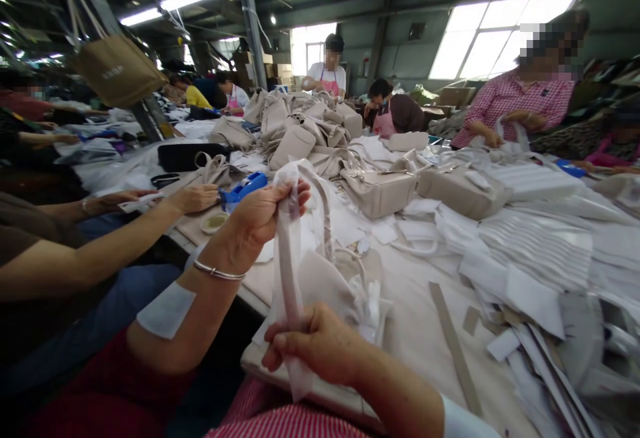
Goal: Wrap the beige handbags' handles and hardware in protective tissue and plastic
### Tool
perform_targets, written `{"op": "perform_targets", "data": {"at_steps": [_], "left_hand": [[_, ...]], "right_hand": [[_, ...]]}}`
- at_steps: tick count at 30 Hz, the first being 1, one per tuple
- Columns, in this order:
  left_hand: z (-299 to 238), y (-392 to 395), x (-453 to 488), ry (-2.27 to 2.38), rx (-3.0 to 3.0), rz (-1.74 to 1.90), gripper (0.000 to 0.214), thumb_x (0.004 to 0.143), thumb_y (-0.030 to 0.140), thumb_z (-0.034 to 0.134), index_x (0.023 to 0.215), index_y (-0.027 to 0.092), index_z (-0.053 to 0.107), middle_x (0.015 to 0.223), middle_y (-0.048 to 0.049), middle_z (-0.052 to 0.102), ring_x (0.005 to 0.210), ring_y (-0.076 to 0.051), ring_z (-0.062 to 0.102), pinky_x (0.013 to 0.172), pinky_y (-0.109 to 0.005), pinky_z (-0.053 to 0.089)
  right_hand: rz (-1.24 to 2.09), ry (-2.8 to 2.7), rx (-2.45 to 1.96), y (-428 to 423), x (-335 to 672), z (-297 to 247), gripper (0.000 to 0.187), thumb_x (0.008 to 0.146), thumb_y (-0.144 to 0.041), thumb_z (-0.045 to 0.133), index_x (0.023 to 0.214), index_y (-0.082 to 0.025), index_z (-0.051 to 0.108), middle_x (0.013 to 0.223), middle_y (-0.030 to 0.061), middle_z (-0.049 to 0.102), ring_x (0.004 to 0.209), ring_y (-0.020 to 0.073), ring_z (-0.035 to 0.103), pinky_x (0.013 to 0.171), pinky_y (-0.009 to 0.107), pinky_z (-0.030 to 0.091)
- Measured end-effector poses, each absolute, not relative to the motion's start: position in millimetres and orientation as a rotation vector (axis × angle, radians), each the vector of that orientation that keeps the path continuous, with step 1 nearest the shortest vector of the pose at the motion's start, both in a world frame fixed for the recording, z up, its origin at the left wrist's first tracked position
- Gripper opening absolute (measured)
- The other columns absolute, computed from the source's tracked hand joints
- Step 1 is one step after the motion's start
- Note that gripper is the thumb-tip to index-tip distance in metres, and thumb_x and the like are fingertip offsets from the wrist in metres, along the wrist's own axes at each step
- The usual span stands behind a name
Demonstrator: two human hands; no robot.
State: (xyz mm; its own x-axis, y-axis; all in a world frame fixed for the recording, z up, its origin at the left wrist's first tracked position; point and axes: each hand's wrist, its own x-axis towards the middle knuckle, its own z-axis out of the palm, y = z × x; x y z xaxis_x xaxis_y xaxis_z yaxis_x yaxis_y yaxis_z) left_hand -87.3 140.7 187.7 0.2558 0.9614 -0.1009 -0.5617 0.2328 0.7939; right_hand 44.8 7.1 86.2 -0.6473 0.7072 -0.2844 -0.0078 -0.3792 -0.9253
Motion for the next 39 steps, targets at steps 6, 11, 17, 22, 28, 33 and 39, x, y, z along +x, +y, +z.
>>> {"op": "perform_targets", "data": {"at_steps": [6, 11, 17, 22, 28, 33, 39], "left_hand": [[172, 147, -98, 0.718, 0.743, 1.175, 0.021, 0.097, 0.022, 0.049, 0.099, 0.009, 0.065, 0.087, -0.0094, 0.073, 0.075, -0.014, 0.070, 0.070, -0.026, 0.057], [128, 96, -100, 0.605, 1.100, 0.774, 0.046, 0.084, 0.052, 0.066, 0.097, 0.008, 0.070, 0.086, -0.0118, 0.073, 0.079, -0.018, 0.069, 0.072, -0.027, 0.055], [91, 47, -103, 0.892, 1.195, 0.592, 0.046, 0.083, 0.051, 0.065, 0.103, 0.009, 0.071, 0.060, -0.0041, 0.065, 0.037, -0.012, 0.050, 0.037, -0.024, 0.040], [103, 54, -109, 1.089, 1.269, 0.874, 0.031, 0.078, 0.043, 0.073, 0.084, 0.013, 0.076, 0.074, -0.0043, 0.070, 0.063, -0.012, 0.057, 0.060, -0.022, 0.044], [98, 51, -109, 1.036, 1.277, 0.752, 0.039, 0.080, 0.051, 0.069, 0.083, 0.012, 0.075, 0.057, 0.0012, 0.056, 0.048, -0.007, 0.036, 0.046, -0.020, 0.026], [96, 52, -112, 1.181, 1.269, 0.974, 0.036, 0.082, 0.048, 0.068, 0.085, 0.013, 0.075, 0.051, 0.0045, 0.044, 0.049, -0.007, 0.033, 0.046, -0.021, 0.025], [97, 38, -107, 1.129, 1.578, 0.959, 0.028, 0.089, 0.041, 0.060, 0.092, 0.017, 0.076, 0.056, 0.0031, 0.050, 0.053, -0.010, 0.042, 0.053, -0.022, 0.035]], "right_hand": [[2.296, -1.137, -0.937, -9, 41, 75, 0.043, 0.066, -0.052, 0.078, 0.083, -0.014, 0.067, 0.074, 0.0060, 0.073, 0.062, 0.0168, 0.067, 0.059, 0.029, 0.053], [1.934, -1.075, -1.018, 5, 44, 72, 0.043, 0.074, -0.053, 0.071, 0.079, -0.011, 0.068, 0.071, 0.0082, 0.072, 0.055, 0.0146, 0.064, 0.050, 0.024, 0.044], [1.857, -1.176, -1.081, 11, 45, 70, 0.038, 0.071, -0.051, 0.068, 0.068, -0.013, 0.065, 0.062, 0.0039, 0.067, 0.050, 0.0121, 0.060, 0.048, 0.023, 0.041], [1.891, -1.175, -1.159, 4, 39, 61, 0.036, 0.071, -0.050, 0.061, 0.068, -0.014, 0.062, 0.063, 0.0039, 0.068, 0.051, 0.0120, 0.061, 0.048, 0.022, 0.040], [1.842, -1.210, -1.210, 9, 49, 55, 0.035, 0.075, -0.050, 0.057, 0.072, -0.015, 0.062, 0.066, 0.0048, 0.069, 0.053, 0.0138, 0.061, 0.047, 0.023, 0.037], [1.242, -1.393, -1.363, 9, 68, 61, 0.030, 0.082, -0.047, 0.059, 0.083, -0.018, 0.068, 0.078, 0.0047, 0.069, 0.073, 0.0167, 0.060, 0.061, 0.027, 0.044], [1.969, -0.687, -1.177, 2, 62, 78, 0.050, 0.083, -0.063, 0.052, 0.085, -0.014, 0.064, 0.056, -0.0037, 0.050, 0.039, 0.0046, 0.030, 0.038, 0.020, 0.015]]}}
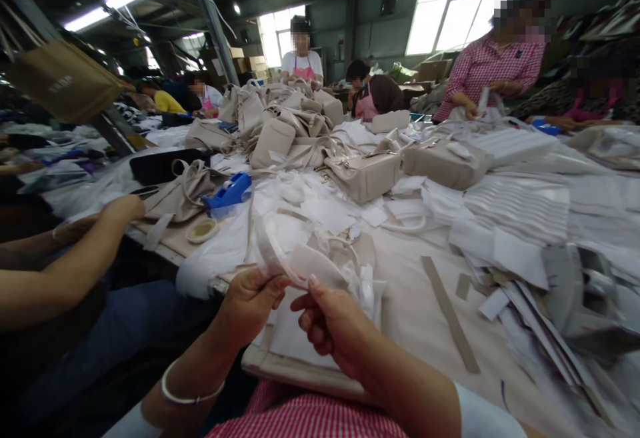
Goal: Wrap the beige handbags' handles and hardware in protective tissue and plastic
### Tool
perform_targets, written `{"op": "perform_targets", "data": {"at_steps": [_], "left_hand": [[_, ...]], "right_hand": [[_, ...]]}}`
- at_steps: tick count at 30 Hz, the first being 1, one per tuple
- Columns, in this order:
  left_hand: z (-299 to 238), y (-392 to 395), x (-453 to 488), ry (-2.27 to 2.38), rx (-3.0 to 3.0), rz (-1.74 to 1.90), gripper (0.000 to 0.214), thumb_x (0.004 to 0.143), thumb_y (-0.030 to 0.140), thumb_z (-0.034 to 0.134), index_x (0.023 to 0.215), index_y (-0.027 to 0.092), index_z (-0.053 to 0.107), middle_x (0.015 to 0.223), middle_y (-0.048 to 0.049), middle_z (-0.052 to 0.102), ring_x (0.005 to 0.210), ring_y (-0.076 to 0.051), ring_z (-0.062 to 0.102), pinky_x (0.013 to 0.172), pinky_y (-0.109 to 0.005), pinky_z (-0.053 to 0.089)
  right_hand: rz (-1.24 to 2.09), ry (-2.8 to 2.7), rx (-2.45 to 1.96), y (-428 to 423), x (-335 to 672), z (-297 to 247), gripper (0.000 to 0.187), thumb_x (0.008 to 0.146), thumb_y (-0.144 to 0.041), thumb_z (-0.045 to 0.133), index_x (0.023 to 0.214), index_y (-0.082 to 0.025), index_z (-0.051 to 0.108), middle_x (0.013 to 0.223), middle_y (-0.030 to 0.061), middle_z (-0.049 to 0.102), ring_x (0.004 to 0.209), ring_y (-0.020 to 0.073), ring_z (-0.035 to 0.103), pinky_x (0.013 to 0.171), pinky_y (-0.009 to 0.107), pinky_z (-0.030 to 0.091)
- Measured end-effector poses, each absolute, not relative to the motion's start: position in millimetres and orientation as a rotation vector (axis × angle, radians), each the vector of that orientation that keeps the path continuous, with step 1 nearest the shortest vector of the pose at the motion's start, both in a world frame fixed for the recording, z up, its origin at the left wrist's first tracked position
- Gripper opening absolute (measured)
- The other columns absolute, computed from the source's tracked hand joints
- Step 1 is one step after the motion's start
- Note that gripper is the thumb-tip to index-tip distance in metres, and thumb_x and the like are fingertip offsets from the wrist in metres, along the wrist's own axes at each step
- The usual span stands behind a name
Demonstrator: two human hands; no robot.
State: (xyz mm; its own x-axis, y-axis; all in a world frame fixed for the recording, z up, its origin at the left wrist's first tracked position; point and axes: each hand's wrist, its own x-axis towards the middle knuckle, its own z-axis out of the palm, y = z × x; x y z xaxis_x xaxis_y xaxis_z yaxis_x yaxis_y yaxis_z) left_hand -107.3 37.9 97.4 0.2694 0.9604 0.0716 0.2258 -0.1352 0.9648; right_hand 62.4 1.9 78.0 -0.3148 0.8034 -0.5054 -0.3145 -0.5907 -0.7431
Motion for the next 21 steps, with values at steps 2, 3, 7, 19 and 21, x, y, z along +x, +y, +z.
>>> {"op": "perform_targets", "data": {"at_steps": [2, 3, 7, 19, 21], "left_hand": [[96, 32, -104, 1.074, 1.634, 0.917, 0.026, 0.090, 0.039, 0.060, 0.088, 0.018, 0.075, 0.058, 0.0024, 0.052, 0.055, -0.010, 0.045, 0.055, -0.022, 0.038], [94, 30, -104, 1.057, 1.642, 0.895, 0.026, 0.089, 0.039, 0.060, 0.086, 0.017, 0.074, 0.058, 0.0022, 0.052, 0.056, -0.010, 0.045, 0.056, -0.022, 0.038], [89, 28, -106, 1.024, 1.553, 0.818, 0.031, 0.090, 0.043, 0.059, 0.085, 0.015, 0.073, 0.056, 0.0017, 0.052, 0.054, -0.010, 0.044, 0.054, -0.022, 0.036], [75, 28, -105, 0.986, 1.076, 0.751, 0.031, 0.080, 0.043, 0.072, 0.086, 0.014, 0.064, 0.069, -0.0014, 0.065, 0.045, -0.004, 0.040, 0.042, -0.019, 0.023], [71, 29, -105, 0.983, 1.039, 0.696, 0.035, 0.079, 0.047, 0.071, 0.084, 0.014, 0.061, 0.073, -0.0033, 0.067, 0.044, -0.005, 0.044, 0.040, -0.018, 0.022]], "right_hand": [[1.950, -0.560, -1.088, 4, 58, 80, 0.038, 0.078, -0.053, 0.063, 0.083, -0.016, 0.060, 0.058, -0.0058, 0.049, 0.040, 0.0027, 0.026, 0.039, 0.018, 0.012], [1.911, -0.552, -1.072, 6, 57, 80, 0.032, 0.075, -0.047, 0.067, 0.080, -0.016, 0.057, 0.058, -0.0068, 0.048, 0.040, 0.0022, 0.024, 0.039, 0.018, 0.011], [1.708, -0.861, -1.241, 14, 60, 75, 0.023, 0.074, -0.036, 0.065, 0.065, -0.018, 0.054, 0.053, -0.0062, 0.047, 0.040, 0.0043, 0.028, 0.040, 0.021, 0.016], [0.278, -2.358, -1.389, 10, 71, 62, 0.018, 0.084, -0.007, 0.049, 0.079, -0.015, 0.064, 0.073, 0.0067, 0.066, 0.065, 0.0195, 0.056, 0.060, 0.033, 0.034], [0.088, -2.443, -1.302, 8, 71, 62, 0.016, 0.080, -0.004, 0.053, 0.077, -0.016, 0.064, 0.071, 0.0055, 0.064, 0.064, 0.0196, 0.054, 0.058, 0.034, 0.031]]}}
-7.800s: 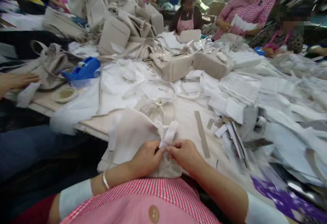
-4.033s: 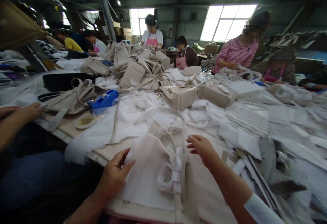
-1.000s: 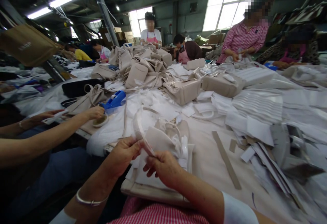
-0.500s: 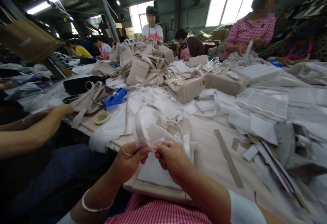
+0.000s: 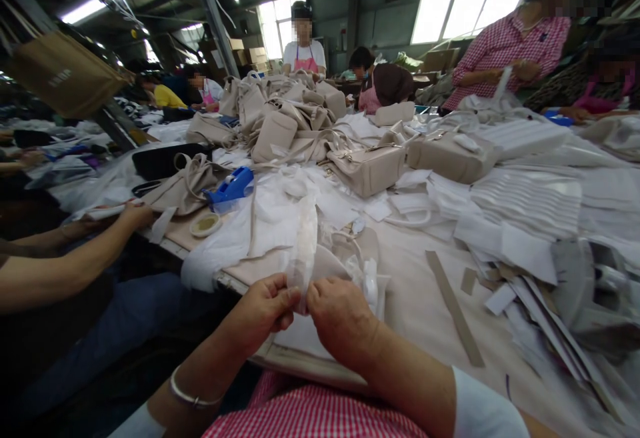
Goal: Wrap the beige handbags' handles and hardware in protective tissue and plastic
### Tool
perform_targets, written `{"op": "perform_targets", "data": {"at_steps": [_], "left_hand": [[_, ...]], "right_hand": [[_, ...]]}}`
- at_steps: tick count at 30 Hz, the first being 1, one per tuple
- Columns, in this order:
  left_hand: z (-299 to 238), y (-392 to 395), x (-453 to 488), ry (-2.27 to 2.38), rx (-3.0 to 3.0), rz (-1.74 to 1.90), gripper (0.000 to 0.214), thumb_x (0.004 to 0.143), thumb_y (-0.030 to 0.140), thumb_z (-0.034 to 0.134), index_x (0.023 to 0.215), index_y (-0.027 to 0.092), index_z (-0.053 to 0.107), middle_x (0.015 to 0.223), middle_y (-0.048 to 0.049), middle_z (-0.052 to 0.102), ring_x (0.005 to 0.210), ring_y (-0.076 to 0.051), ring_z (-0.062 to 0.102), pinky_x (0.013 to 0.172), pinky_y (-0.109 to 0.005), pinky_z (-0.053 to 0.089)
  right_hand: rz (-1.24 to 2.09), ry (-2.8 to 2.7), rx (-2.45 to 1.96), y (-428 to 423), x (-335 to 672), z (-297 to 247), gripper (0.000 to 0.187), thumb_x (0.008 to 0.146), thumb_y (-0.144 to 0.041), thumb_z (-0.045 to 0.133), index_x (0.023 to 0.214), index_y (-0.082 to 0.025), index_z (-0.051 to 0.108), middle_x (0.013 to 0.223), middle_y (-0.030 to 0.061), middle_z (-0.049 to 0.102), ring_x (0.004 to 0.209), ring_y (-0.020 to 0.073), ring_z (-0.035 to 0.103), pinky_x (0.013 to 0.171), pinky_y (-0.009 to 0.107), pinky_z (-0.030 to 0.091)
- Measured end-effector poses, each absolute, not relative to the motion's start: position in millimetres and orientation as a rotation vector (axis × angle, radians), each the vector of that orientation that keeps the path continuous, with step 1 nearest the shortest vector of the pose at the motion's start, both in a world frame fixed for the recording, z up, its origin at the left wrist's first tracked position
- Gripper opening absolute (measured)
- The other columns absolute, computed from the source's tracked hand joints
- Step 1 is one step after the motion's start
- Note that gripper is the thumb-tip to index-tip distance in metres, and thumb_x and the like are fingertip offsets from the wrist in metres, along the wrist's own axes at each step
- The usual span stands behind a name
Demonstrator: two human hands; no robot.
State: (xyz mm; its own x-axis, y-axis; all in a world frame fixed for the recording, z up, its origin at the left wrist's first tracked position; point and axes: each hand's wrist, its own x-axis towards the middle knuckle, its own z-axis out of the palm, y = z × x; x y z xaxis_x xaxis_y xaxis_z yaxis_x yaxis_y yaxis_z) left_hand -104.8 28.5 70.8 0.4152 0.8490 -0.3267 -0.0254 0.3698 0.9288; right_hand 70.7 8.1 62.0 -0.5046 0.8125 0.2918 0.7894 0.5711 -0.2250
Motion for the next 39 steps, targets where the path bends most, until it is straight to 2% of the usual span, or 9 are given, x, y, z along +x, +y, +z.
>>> {"op": "perform_targets", "data": {"at_steps": [4, 9, 16, 19, 22, 25, 29, 34, 39], "left_hand": [[62, 31, -109, 0.962, 0.949, 0.554, 0.044, 0.074, 0.054, 0.074, 0.080, 0.013, 0.061, 0.073, -0.0035, 0.065, 0.044, -0.004, 0.045, 0.039, -0.018, 0.019], [54, 34, -112, 0.972, 0.811, 0.435, 0.041, 0.068, 0.049, 0.080, 0.076, 0.012, 0.065, 0.067, 0.0004, 0.058, 0.049, -0.004, 0.037, 0.041, -0.018, 0.013], [47, 28, -100, 1.002, 0.893, 0.604, 0.029, 0.074, 0.039, 0.077, 0.080, 0.011, 0.071, 0.067, 0.0008, 0.055, 0.053, -0.005, 0.033, 0.049, -0.020, 0.022], [46, 27, -99, 1.058, 1.051, 0.774, 0.023, 0.078, 0.036, 0.073, 0.079, 0.013, 0.071, 0.072, 0.0004, 0.053, 0.060, -0.008, 0.041, 0.055, -0.021, 0.031], [47, 24, -100, 1.161, 1.457, 0.998, 0.024, 0.084, 0.032, 0.069, 0.067, 0.015, 0.067, 0.079, 0.0000, 0.047, 0.074, -0.011, 0.048, 0.067, -0.023, 0.040], [44, 18, -100, 1.117, 1.823, 1.112, 0.021, 0.088, 0.026, 0.065, 0.071, 0.016, 0.069, 0.079, 0.0002, 0.042, 0.076, -0.012, 0.047, 0.072, -0.024, 0.041], [35, 12, -97, 1.034, 2.032, 1.179, 0.018, 0.090, 0.021, 0.061, 0.076, 0.014, 0.070, 0.077, -0.0006, 0.042, 0.072, -0.012, 0.046, 0.067, -0.024, 0.040], [33, 15, -101, 1.022, 1.785, 1.049, 0.020, 0.085, 0.027, 0.067, 0.069, 0.015, 0.068, 0.071, 0.0007, 0.045, 0.066, -0.011, 0.045, 0.062, -0.024, 0.038], [35, 19, -100, 0.881, 0.991, 0.735, 0.036, 0.080, 0.050, 0.069, 0.077, 0.014, 0.065, 0.053, 0.0078, 0.033, 0.047, -0.006, 0.025, 0.044, -0.021, 0.019]], "right_hand": [[-0.141, -2.466, -1.126, 5, 73, 61, 0.016, 0.080, -0.005, 0.055, 0.072, -0.018, 0.060, 0.068, 0.0036, 0.059, 0.062, 0.0197, 0.047, 0.057, 0.035, 0.028], [-0.213, -2.428, -0.999, 3, 78, 58, 0.019, 0.087, -0.010, 0.051, 0.072, -0.019, 0.057, 0.066, 0.0026, 0.056, 0.061, 0.0197, 0.042, 0.056, 0.035, 0.026], [-0.143, -2.361, -1.033, 7, 82, 48, 0.028, 0.095, -0.013, 0.044, 0.071, -0.018, 0.058, 0.066, 0.0038, 0.056, 0.062, 0.0189, 0.045, 0.058, 0.033, 0.030], [0.201, -2.188, -1.105, 9, 84, 48, 0.023, 0.096, -0.017, 0.045, 0.086, -0.014, 0.066, 0.074, 0.0058, 0.063, 0.069, 0.0175, 0.053, 0.064, 0.031, 0.038], [0.857, -1.808, -1.331, 9, 87, 55, 0.024, 0.091, -0.034, 0.057, 0.092, -0.015, 0.071, 0.074, 0.0038, 0.064, 0.066, 0.0148, 0.055, 0.061, 0.027, 0.040], [1.531, -1.363, -1.390, 9, 85, 63, 0.039, 0.082, -0.053, 0.066, 0.077, -0.015, 0.069, 0.053, -0.0041, 0.046, 0.047, 0.0079, 0.036, 0.045, 0.023, 0.026], [1.852, -0.816, -1.242, 10, 74, 64, 0.040, 0.066, -0.050, 0.080, 0.068, -0.016, 0.059, 0.046, -0.0110, 0.029, 0.042, 0.0039, 0.017, 0.041, 0.023, 0.010], [1.740, -0.817, -1.241, 9, 66, 58, 0.034, 0.064, -0.042, 0.080, 0.063, -0.017, 0.057, 0.046, -0.0095, 0.034, 0.042, 0.0048, 0.022, 0.043, 0.023, 0.014], [1.029, -1.640, -1.348, 3, 68, 50, 0.022, 0.082, -0.028, 0.064, 0.064, -0.016, 0.063, 0.058, -0.0012, 0.054, 0.055, 0.0110, 0.046, 0.054, 0.025, 0.033]]}}
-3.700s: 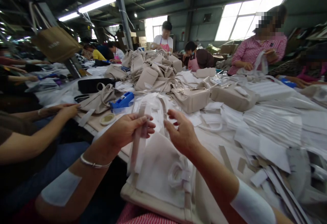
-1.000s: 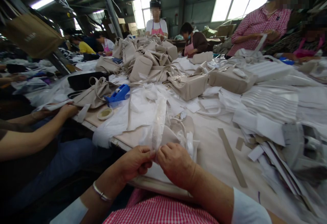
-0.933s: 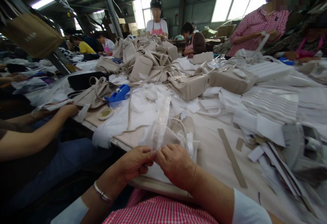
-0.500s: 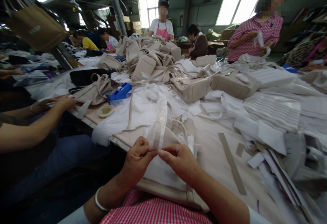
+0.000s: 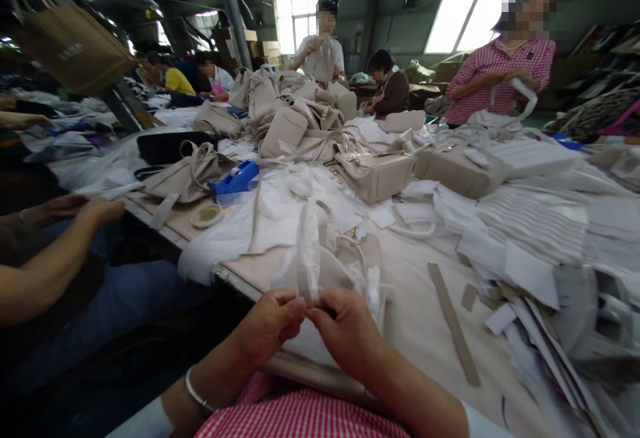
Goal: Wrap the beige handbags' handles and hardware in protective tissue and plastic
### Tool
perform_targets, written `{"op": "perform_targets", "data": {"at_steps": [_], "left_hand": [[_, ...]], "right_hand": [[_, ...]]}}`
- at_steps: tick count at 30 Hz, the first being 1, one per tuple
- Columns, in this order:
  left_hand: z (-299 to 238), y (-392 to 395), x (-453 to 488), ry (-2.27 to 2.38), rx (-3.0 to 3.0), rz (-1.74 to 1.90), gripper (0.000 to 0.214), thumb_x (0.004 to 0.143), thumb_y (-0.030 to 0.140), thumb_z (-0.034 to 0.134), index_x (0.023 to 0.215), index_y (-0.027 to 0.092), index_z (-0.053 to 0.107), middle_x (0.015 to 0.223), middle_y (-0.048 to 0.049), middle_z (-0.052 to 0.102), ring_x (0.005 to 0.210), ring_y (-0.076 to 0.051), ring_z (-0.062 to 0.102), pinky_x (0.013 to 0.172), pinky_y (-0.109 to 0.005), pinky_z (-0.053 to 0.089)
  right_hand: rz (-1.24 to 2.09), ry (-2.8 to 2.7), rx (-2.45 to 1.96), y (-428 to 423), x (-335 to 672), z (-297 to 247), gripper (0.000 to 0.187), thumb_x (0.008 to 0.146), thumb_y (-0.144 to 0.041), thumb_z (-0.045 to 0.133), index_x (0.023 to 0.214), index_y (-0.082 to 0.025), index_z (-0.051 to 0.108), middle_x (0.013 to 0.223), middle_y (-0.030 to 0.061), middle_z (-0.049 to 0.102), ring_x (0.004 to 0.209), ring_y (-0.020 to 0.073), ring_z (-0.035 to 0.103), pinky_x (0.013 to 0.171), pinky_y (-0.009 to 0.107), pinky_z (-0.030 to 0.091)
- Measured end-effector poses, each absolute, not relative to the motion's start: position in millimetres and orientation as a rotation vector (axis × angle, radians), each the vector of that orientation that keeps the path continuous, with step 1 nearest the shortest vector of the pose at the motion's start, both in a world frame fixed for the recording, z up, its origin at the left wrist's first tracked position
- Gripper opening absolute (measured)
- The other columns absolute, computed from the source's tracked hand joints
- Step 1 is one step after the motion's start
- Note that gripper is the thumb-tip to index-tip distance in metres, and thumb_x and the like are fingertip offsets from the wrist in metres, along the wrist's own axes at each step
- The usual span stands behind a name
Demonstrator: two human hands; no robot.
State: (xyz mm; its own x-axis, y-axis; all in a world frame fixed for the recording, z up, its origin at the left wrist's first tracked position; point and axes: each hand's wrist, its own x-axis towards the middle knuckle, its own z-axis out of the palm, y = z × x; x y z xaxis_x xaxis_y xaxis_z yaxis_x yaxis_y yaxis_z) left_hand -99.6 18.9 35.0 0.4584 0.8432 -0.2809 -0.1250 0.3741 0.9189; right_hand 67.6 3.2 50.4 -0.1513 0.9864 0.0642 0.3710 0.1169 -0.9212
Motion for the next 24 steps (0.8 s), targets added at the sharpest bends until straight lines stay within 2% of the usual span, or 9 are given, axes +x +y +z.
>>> {"op": "perform_targets", "data": {"at_steps": [3, 5, 7, 10, 13, 15, 20, 22, 24], "left_hand": [[33, 17, -91, 0.990, 0.936, 0.821, 0.035, 0.077, 0.047, 0.073, 0.072, 0.014, 0.063, 0.053, 0.0073, 0.036, 0.048, -0.006, 0.027, 0.044, -0.020, 0.020], [33, 15, -88, 1.032, 0.957, 0.875, 0.031, 0.079, 0.044, 0.073, 0.074, 0.014, 0.064, 0.053, 0.0069, 0.039, 0.049, -0.006, 0.030, 0.045, -0.019, 0.024], [36, 14, -88, 1.032, 0.997, 0.925, 0.026, 0.083, 0.041, 0.069, 0.078, 0.016, 0.067, 0.056, 0.0057, 0.043, 0.052, -0.007, 0.037, 0.048, -0.019, 0.030], [46, 15, -94, 1.025, 1.283, 1.008, 0.018, 0.086, 0.033, 0.067, 0.081, 0.017, 0.072, 0.073, -0.0007, 0.060, 0.068, -0.012, 0.055, 0.062, -0.021, 0.044], [52, 15, -100, 0.893, 1.671, 1.040, 0.016, 0.089, 0.025, 0.062, 0.086, 0.019, 0.077, 0.089, -0.0060, 0.067, 0.083, -0.016, 0.063, 0.075, -0.025, 0.049], [51, 13, -101, 0.802, 1.839, 1.035, 0.018, 0.091, 0.020, 0.059, 0.094, 0.021, 0.077, 0.091, -0.0072, 0.068, 0.083, -0.017, 0.065, 0.075, -0.026, 0.050], [45, 11, -102, 0.782, 2.024, 1.017, 0.022, 0.092, 0.020, 0.057, 0.102, 0.022, 0.076, 0.092, -0.0089, 0.069, 0.084, -0.018, 0.062, 0.075, -0.029, 0.048], [46, 12, -103, 0.797, 1.842, 0.956, 0.018, 0.089, 0.026, 0.062, 0.097, 0.019, 0.076, 0.090, -0.0085, 0.067, 0.082, -0.018, 0.060, 0.076, -0.030, 0.047], [47, 14, -104, 0.790, 1.444, 0.861, 0.025, 0.084, 0.039, 0.068, 0.083, 0.014, 0.074, 0.071, -0.0035, 0.059, 0.063, -0.012, 0.052, 0.062, -0.025, 0.044]], "right_hand": [[0.516, -1.995, -1.254, 0, 68, 44, 0.025, 0.090, -0.018, 0.051, 0.068, -0.016, 0.063, 0.066, 0.0037, 0.059, 0.062, 0.0141, 0.051, 0.060, 0.028, 0.036], [0.374, -2.085, -1.215, -1, 71, 44, 0.027, 0.091, -0.017, 0.047, 0.071, -0.015, 0.064, 0.068, 0.0057, 0.060, 0.065, 0.0155, 0.052, 0.062, 0.029, 0.036], [0.513, -2.060, -1.204, 0, 76, 48, 0.025, 0.093, -0.021, 0.048, 0.078, -0.015, 0.067, 0.071, 0.0056, 0.061, 0.067, 0.0157, 0.052, 0.063, 0.029, 0.038], [1.150, -1.719, -1.221, 5, 84, 57, 0.023, 0.091, -0.036, 0.057, 0.089, -0.016, 0.069, 0.069, 0.0011, 0.057, 0.061, 0.0119, 0.048, 0.058, 0.025, 0.037], [1.767, -1.238, -1.122, 8, 87, 62, 0.035, 0.084, -0.048, 0.066, 0.083, -0.014, 0.067, 0.053, -0.0067, 0.038, 0.046, 0.0056, 0.026, 0.044, 0.021, 0.020], [1.960, -0.970, -1.043, 8, 84, 61, 0.036, 0.077, -0.047, 0.073, 0.073, -0.014, 0.061, 0.050, -0.0099, 0.028, 0.044, 0.0039, 0.015, 0.042, 0.022, 0.010], [1.968, -0.690, -1.076, 4, 77, 56, 0.037, 0.065, -0.039, 0.082, 0.065, -0.017, 0.052, 0.048, -0.0108, 0.030, 0.044, 0.0035, 0.015, 0.043, 0.023, 0.009], [1.845, -0.871, -1.150, 3, 76, 56, 0.033, 0.069, -0.041, 0.079, 0.068, -0.016, 0.058, 0.048, -0.0093, 0.033, 0.044, 0.0047, 0.020, 0.043, 0.023, 0.012], [1.578, -1.226, -1.234, 1, 76, 55, 0.027, 0.077, -0.039, 0.072, 0.068, -0.016, 0.061, 0.051, -0.0062, 0.040, 0.047, 0.0071, 0.029, 0.046, 0.024, 0.020]]}}
